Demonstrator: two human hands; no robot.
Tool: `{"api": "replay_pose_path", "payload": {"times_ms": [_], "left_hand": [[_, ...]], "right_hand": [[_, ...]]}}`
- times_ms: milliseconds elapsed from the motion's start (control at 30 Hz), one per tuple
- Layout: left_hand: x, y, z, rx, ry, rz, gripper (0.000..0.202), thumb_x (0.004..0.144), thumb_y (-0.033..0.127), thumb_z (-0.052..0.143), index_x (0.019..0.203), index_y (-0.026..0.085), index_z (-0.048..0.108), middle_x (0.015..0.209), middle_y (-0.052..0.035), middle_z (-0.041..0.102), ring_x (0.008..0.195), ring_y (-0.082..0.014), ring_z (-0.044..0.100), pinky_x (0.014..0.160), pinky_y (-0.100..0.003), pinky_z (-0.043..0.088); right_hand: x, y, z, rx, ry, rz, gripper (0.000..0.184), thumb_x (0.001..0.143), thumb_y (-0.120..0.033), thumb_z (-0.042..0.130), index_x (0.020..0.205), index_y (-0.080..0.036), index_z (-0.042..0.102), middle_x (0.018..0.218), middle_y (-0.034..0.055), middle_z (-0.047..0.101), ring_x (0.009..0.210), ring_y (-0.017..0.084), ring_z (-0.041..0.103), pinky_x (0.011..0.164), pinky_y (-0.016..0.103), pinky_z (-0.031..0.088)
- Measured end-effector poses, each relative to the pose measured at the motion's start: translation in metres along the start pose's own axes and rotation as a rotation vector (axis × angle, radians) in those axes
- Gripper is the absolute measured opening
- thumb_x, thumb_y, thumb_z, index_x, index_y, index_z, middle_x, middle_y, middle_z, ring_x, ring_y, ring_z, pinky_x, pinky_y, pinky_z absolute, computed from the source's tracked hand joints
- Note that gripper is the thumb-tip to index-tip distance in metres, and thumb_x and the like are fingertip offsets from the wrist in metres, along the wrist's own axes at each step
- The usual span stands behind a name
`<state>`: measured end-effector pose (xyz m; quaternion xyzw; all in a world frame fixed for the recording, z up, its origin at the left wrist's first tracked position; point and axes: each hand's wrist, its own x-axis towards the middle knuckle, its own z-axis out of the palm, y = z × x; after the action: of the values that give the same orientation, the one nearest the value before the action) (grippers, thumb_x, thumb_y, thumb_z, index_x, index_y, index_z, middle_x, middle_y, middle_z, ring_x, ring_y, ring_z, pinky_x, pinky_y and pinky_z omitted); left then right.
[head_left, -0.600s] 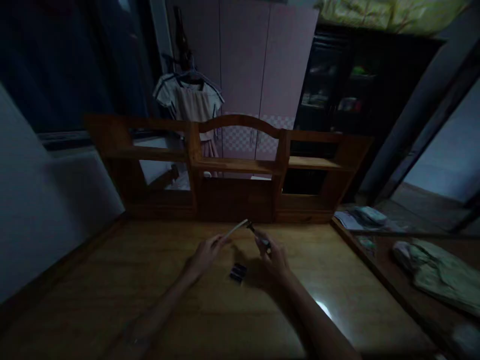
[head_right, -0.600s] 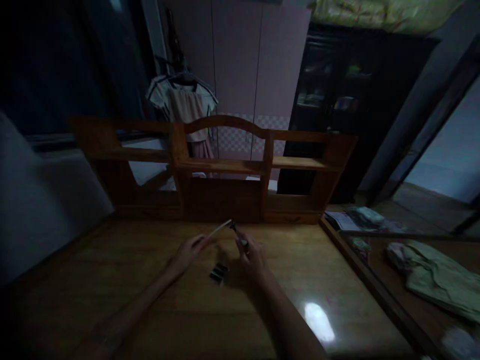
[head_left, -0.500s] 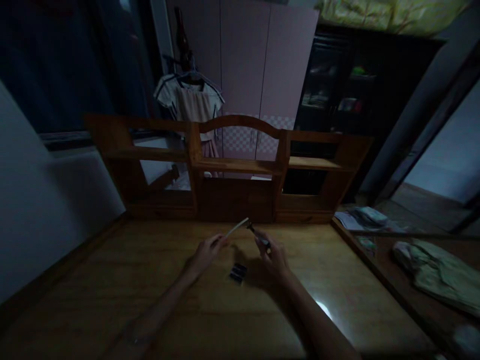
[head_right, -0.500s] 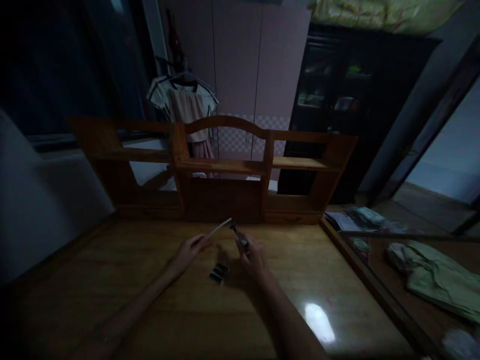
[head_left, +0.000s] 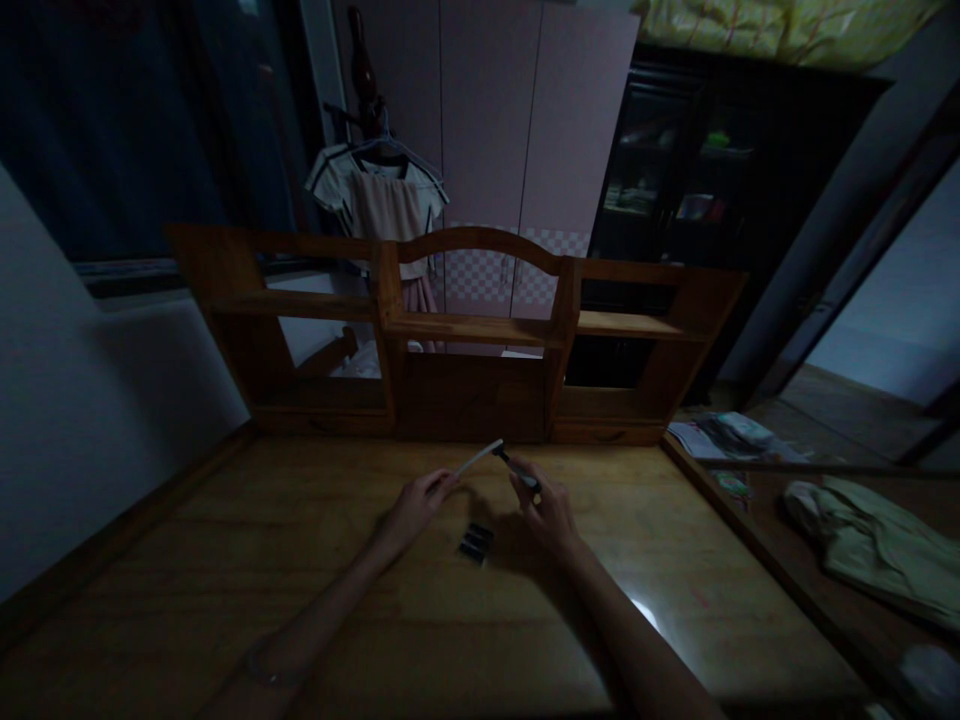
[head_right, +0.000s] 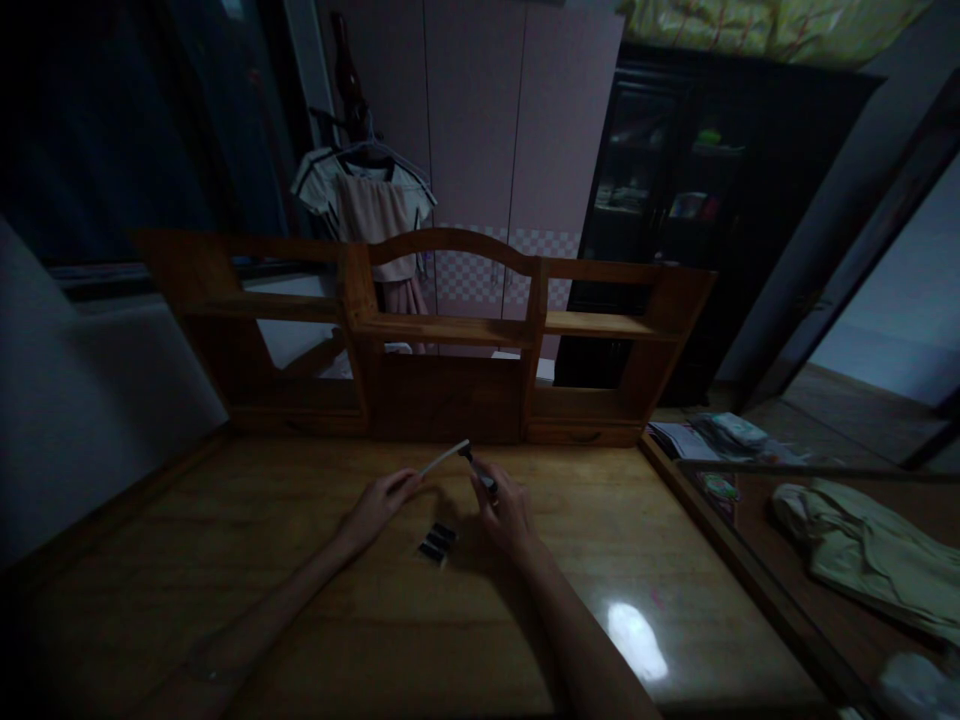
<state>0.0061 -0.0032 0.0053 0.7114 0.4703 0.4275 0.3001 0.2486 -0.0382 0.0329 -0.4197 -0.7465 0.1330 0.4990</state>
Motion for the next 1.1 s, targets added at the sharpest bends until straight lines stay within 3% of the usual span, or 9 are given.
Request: {"api": "replay_pose_path", "payload": {"times_ms": [200,400,567,767,1000,1100], "left_hand": [[-0.0013,-0.0014,-0.0013,0.033,0.078,-0.01,0.032,0.088,0.044,0.046,0.096,0.019,0.065,0.096,-0.0037,0.068,0.09,-0.02,0.061,0.08,-0.027,0.045],[-0.0017,-0.0001,0.002,0.037,0.007,-0.013,0.032,0.088,0.044,0.045,0.096,0.021,0.066,0.095,-0.0025,0.068,0.089,-0.0199,0.062,0.079,-0.027,0.045],[0.0,-0.0031,0.0007,0.034,0.058,-0.035,0.034,0.088,0.045,0.045,0.095,0.02,0.066,0.092,-0.0028,0.068,0.087,-0.0203,0.062,0.078,-0.027,0.046],[-0.0011,0.0014,0.0009,0.029,0.009,-0.018,0.033,0.088,0.045,0.045,0.096,0.021,0.066,0.097,-0.0029,0.068,0.09,-0.0204,0.062,0.08,-0.027,0.046],[-0.0001,-0.0023,0.0005,-0.004,0.078,-0.049,0.037,0.086,0.047,0.046,0.097,0.018,0.066,0.099,-0.0058,0.068,0.093,-0.0224,0.062,0.083,-0.031,0.047],[-0.0016,0.0013,0.003,-0.029,0.05,-0.022,0.034,0.087,0.045,0.047,0.097,0.019,0.067,0.1,-0.005,0.068,0.093,-0.0216,0.062,0.084,-0.03,0.047]], "right_hand": [[0.0013,0.0008,0.0008,-0.002,0.018,-0.007,0.029,0.093,-0.029,0.044,0.119,-0.025,0.056,0.113,0.0044,0.062,0.1,0.021,0.06,0.085,0.033,0.049],[0.0008,0.0053,0.0009,-0.01,-0.017,0.013,0.03,0.093,-0.029,0.044,0.121,-0.025,0.054,0.109,0.0044,0.063,0.092,0.019,0.063,0.08,0.03,0.051],[0.0007,0.0062,0.0021,-0.017,-0.014,0.014,0.03,0.094,-0.031,0.044,0.121,-0.025,0.054,0.108,0.0038,0.063,0.092,0.018,0.062,0.079,0.029,0.05],[0.0013,0.003,0.0015,-0.02,-0.014,0.016,0.029,0.094,-0.03,0.044,0.12,-0.026,0.055,0.109,0.0032,0.063,0.091,0.018,0.062,0.076,0.028,0.05],[0.0019,-0.0003,0.0007,-0.025,0.001,0.006,0.029,0.093,-0.031,0.043,0.119,-0.025,0.056,0.11,0.0041,0.064,0.092,0.018,0.063,0.079,0.029,0.051],[0.0024,-0.0011,0.0006,-0.024,0.019,-0.008,0.029,0.093,-0.03,0.044,0.118,-0.025,0.057,0.11,0.0048,0.064,0.094,0.019,0.062,0.08,0.03,0.051]]}}
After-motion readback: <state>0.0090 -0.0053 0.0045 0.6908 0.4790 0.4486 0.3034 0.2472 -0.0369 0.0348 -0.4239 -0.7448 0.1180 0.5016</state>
